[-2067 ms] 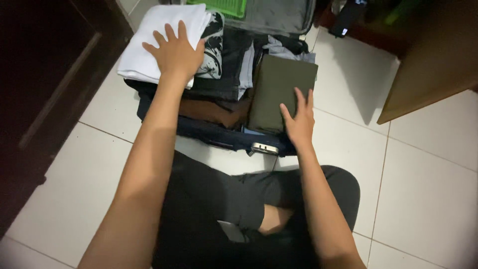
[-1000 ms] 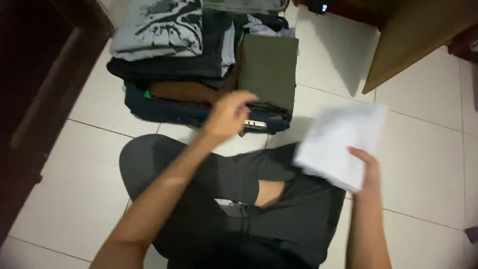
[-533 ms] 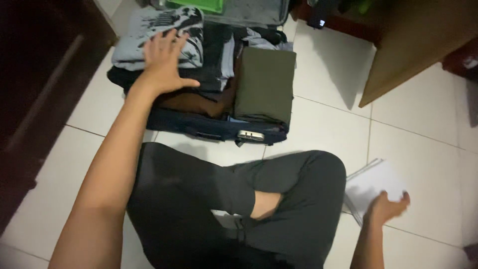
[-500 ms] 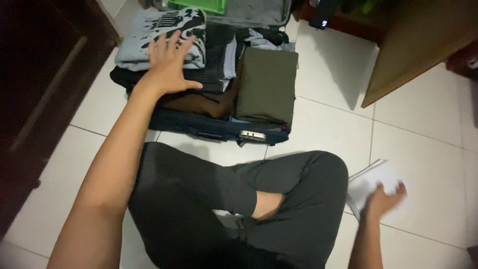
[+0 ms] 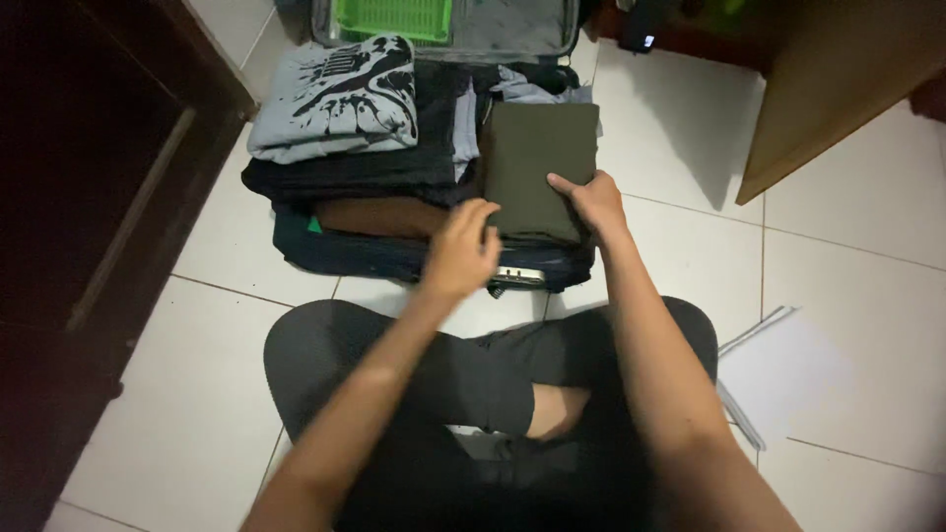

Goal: Packing several pieces of folded clothing into a suitcase while sitting on the floor.

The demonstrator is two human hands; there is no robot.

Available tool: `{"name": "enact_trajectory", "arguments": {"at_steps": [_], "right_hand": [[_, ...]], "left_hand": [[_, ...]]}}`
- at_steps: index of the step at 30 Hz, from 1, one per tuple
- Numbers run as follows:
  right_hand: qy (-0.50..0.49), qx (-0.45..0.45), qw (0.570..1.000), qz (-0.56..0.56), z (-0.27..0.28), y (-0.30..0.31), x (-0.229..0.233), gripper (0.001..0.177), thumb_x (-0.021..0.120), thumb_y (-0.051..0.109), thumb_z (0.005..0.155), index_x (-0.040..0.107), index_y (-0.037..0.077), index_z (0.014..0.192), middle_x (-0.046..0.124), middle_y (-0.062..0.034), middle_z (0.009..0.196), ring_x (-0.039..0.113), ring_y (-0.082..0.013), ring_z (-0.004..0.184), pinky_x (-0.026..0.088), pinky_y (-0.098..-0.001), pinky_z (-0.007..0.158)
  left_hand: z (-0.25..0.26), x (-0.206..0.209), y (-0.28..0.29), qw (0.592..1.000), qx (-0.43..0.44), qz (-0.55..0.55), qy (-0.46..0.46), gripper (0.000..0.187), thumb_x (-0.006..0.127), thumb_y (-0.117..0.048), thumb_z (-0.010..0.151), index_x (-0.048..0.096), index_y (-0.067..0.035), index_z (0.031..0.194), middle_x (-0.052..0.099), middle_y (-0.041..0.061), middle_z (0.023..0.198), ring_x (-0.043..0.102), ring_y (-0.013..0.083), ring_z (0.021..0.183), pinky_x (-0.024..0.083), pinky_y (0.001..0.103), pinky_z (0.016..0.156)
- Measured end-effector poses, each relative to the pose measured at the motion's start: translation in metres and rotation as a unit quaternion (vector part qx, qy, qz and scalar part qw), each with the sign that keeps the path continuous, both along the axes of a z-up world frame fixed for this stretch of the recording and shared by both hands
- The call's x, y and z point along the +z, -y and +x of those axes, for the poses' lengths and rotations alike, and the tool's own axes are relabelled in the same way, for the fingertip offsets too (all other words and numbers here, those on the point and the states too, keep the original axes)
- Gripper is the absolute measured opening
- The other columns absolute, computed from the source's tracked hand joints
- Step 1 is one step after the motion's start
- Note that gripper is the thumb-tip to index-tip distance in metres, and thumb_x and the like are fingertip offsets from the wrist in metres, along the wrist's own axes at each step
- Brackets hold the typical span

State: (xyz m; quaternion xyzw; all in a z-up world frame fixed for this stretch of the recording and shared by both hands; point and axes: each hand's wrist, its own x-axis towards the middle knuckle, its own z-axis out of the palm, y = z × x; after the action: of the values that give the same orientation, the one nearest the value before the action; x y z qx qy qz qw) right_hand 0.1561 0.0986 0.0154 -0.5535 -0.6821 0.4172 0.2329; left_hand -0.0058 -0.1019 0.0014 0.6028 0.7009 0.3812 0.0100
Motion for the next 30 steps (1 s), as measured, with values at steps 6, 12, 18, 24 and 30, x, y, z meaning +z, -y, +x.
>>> {"name": "enact_trajectory", "arguments": {"at_steps": [6, 12, 18, 24, 30], "right_hand": [[-0.035, 0.030, 0.992, 0.118, 0.012, -0.018, -0.036, 0.066, 0.090, 0.037, 0.079, 0.063, -0.008, 0.118, 0.074, -0.0239, 0.115, 0.074, -0.0315, 0.105, 0.058, -0.0394, 0.090], [-0.237, 0.016, 0.967, -0.092, 0.030, 0.013, -0.022, 0.064, 0.081, 0.022, 0.086, 0.046, -0.004, 0.133, 0.067, -0.0220, 0.127, 0.069, -0.0311, 0.114, 0.060, -0.0400, 0.093], [-0.383, 0.047, 0.919, -0.085, 0.080, 0.036, -0.018, 0.062, 0.077, 0.009, 0.090, 0.041, 0.000, 0.140, 0.059, -0.0212, 0.138, 0.062, -0.0293, 0.123, 0.055, -0.0408, 0.102], [-0.650, 0.128, 0.731, -0.166, 0.216, 0.061, -0.051, 0.079, 0.055, 0.058, 0.096, 0.042, 0.010, 0.158, 0.049, -0.0149, 0.159, 0.054, -0.0344, 0.142, 0.045, -0.0500, 0.119], [-0.467, -0.090, 0.875, -0.090, 0.315, 0.111, 0.050, 0.072, 0.067, 0.011, 0.085, 0.047, 0.001, 0.153, 0.056, -0.0183, 0.146, 0.056, -0.0345, 0.135, 0.053, -0.0486, 0.111]], "left_hand": [[0.030, -0.025, -0.092, 0.957, 0.109, -0.034, 0.267, 0.082, 0.072, -0.042, 0.098, 0.038, 0.013, 0.147, 0.040, 0.036, 0.144, 0.044, 0.0481, 0.129, 0.039, 0.050, 0.105], [0.012, 0.015, -0.106, 0.781, 0.011, -0.133, 0.610, 0.076, 0.075, -0.051, 0.084, 0.062, 0.004, 0.134, 0.070, 0.022, 0.131, 0.069, 0.0347, 0.116, 0.052, 0.045, 0.096], [0.072, 0.047, -0.097, 0.799, -0.015, -0.070, 0.597, 0.087, 0.083, -0.020, 0.073, 0.032, -0.001, 0.141, 0.064, 0.017, 0.123, 0.069, 0.0303, 0.111, 0.063, 0.041, 0.086], [0.176, 0.078, -0.031, 0.793, -0.178, 0.010, 0.582, 0.103, 0.080, -0.008, 0.069, 0.024, -0.012, 0.155, 0.053, 0.023, 0.142, 0.058, 0.0313, 0.124, 0.051, 0.040, 0.101], [0.219, 0.060, -0.044, 0.847, -0.306, -0.001, 0.435, 0.097, 0.084, -0.012, 0.082, 0.027, -0.008, 0.160, 0.050, 0.024, 0.150, 0.050, 0.0353, 0.139, 0.045, 0.043, 0.111]]}}
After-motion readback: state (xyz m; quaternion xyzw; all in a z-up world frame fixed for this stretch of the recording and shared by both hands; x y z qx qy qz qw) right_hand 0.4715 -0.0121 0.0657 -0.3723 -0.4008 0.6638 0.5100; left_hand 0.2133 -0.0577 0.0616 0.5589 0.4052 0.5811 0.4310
